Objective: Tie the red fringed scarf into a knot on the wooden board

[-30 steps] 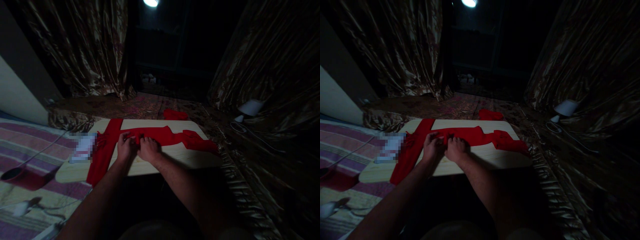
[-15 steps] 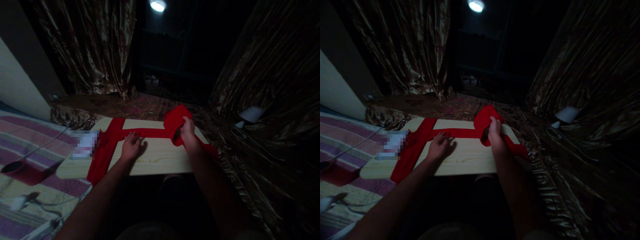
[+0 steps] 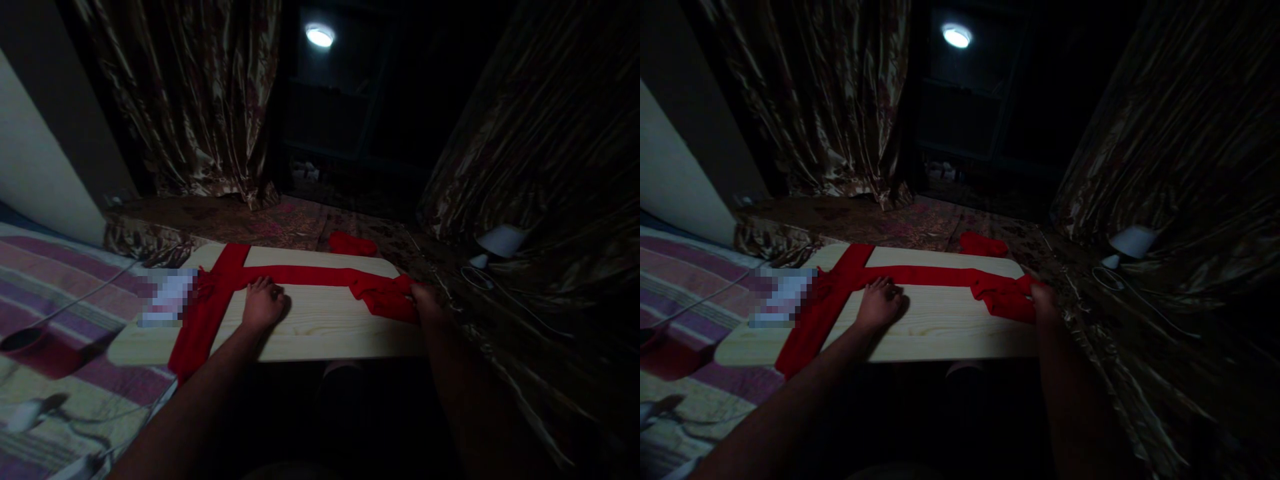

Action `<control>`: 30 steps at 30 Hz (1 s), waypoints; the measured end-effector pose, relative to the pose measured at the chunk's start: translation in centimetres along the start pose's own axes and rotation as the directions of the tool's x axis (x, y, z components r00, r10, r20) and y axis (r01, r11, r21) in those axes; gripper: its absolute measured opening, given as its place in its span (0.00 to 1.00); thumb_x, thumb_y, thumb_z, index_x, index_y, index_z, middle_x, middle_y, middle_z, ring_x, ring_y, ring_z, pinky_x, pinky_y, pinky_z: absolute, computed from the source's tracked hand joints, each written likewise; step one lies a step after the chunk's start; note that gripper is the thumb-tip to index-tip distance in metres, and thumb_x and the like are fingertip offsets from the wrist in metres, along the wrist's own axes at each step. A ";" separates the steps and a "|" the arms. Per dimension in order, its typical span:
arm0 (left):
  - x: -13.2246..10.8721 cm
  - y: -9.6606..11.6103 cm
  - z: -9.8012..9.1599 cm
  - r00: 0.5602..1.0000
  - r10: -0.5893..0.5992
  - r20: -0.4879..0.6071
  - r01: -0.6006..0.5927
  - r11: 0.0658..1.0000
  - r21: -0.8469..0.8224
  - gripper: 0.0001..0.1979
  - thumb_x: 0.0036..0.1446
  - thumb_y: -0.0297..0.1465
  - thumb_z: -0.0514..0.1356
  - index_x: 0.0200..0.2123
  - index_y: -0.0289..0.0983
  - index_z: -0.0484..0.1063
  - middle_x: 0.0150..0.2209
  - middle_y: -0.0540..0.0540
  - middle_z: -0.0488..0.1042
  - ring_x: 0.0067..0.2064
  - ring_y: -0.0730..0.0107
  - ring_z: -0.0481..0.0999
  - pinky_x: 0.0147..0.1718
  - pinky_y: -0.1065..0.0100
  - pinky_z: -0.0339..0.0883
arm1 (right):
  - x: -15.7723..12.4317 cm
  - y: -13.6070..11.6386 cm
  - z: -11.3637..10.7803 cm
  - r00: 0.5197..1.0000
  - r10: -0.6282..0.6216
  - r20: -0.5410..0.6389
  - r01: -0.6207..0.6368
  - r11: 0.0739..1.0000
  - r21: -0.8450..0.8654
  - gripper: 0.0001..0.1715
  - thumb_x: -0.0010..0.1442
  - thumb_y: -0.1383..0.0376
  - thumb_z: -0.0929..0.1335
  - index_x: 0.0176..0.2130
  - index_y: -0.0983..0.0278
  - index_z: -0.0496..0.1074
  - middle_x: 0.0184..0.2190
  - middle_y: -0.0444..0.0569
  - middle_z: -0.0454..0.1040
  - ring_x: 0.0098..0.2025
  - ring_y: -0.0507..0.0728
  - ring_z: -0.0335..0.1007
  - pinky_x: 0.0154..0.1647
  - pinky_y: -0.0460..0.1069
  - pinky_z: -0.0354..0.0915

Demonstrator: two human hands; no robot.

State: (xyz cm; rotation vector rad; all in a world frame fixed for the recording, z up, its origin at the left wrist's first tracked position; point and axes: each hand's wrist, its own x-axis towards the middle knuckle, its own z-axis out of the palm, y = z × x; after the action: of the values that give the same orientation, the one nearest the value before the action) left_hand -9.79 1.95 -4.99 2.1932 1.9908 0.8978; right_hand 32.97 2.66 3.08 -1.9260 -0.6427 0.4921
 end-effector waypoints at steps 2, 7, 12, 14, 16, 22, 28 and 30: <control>0.1 0.0 0.0 1.000 0.005 0.003 -0.005 1.000 0.016 0.16 0.58 0.35 0.56 0.43 0.40 0.81 0.60 0.39 0.72 0.65 0.44 0.64 0.64 0.40 0.51 | -0.1 -0.5 0.1 0.989 -0.102 -0.102 0.094 0.992 -0.082 0.12 0.51 0.66 0.72 0.38 0.66 0.73 0.33 0.56 0.75 0.38 0.61 0.74 0.37 0.52 0.70; 0.3 -0.2 0.2 0.999 0.004 0.034 -0.005 0.999 0.041 0.16 0.59 0.36 0.55 0.45 0.39 0.80 0.58 0.38 0.74 0.64 0.46 0.64 0.63 0.43 0.52 | -3.8 -2.4 4.7 0.699 -0.712 -0.068 0.617 0.649 -0.444 0.18 0.57 0.65 0.67 0.47 0.66 0.72 0.49 0.61 0.73 0.54 0.66 0.67 0.56 0.57 0.61; 0.2 0.1 -0.2 1.000 -0.001 0.024 0.000 0.999 0.049 0.14 0.59 0.35 0.55 0.43 0.38 0.78 0.54 0.38 0.76 0.61 0.48 0.68 0.61 0.46 0.53 | -10.7 -1.7 12.2 0.400 -0.733 0.551 0.915 0.359 -0.187 0.17 0.63 0.63 0.64 0.50 0.64 0.75 0.50 0.54 0.77 0.51 0.58 0.70 0.55 0.50 0.63; 0.1 0.3 -0.4 1.000 -0.012 0.013 0.012 0.998 0.058 0.12 0.58 0.35 0.56 0.40 0.37 0.77 0.49 0.39 0.78 0.56 0.50 0.72 0.60 0.47 0.54 | -12.7 -0.5 14.2 0.344 -0.685 0.642 0.938 0.281 -0.202 0.25 0.64 0.58 0.66 0.58 0.64 0.71 0.59 0.55 0.71 0.59 0.60 0.65 0.60 0.53 0.59; -0.1 0.5 -0.7 1.000 -0.017 -0.001 0.017 0.996 0.085 0.10 0.58 0.35 0.56 0.38 0.37 0.75 0.45 0.40 0.79 0.51 0.50 0.74 0.58 0.47 0.56 | -13.9 0.7 15.3 0.345 -0.649 0.678 0.938 0.243 -0.245 0.29 0.66 0.54 0.65 0.61 0.63 0.69 0.63 0.54 0.68 0.63 0.62 0.61 0.63 0.56 0.55; -0.2 0.4 -0.6 0.997 -0.006 -0.072 0.016 0.992 0.128 0.11 0.56 0.35 0.57 0.39 0.36 0.73 0.40 0.38 0.79 0.47 0.49 0.74 0.54 0.49 0.61 | -14.5 1.8 15.1 0.377 -0.677 0.632 0.922 0.214 -0.321 0.19 0.70 0.56 0.60 0.47 0.61 0.76 0.50 0.53 0.78 0.53 0.59 0.68 0.56 0.54 0.57; -0.3 0.1 0.4 0.984 0.160 -0.085 -0.157 0.987 0.042 0.22 0.56 0.31 0.57 0.55 0.33 0.71 0.58 0.36 0.73 0.61 0.52 0.67 0.63 0.54 0.57 | -15.0 1.2 14.4 0.404 -0.678 0.614 0.903 0.189 -0.386 0.16 0.68 0.59 0.61 0.40 0.63 0.75 0.42 0.53 0.79 0.46 0.60 0.69 0.48 0.53 0.58; -0.4 0.1 0.6 0.981 0.185 -0.051 -0.183 0.982 0.038 0.22 0.58 0.31 0.56 0.55 0.34 0.72 0.59 0.37 0.72 0.64 0.52 0.65 0.64 0.53 0.56 | -15.0 1.2 14.4 0.414 -0.677 0.608 0.897 0.190 -0.399 0.16 0.68 0.60 0.61 0.39 0.63 0.75 0.41 0.53 0.79 0.46 0.60 0.69 0.47 0.54 0.58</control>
State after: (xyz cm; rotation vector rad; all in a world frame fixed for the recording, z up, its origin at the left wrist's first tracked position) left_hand -9.44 1.81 -5.57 2.4295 1.8607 0.9607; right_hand 13.03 2.78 -3.07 -1.7725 -2.1959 -0.2438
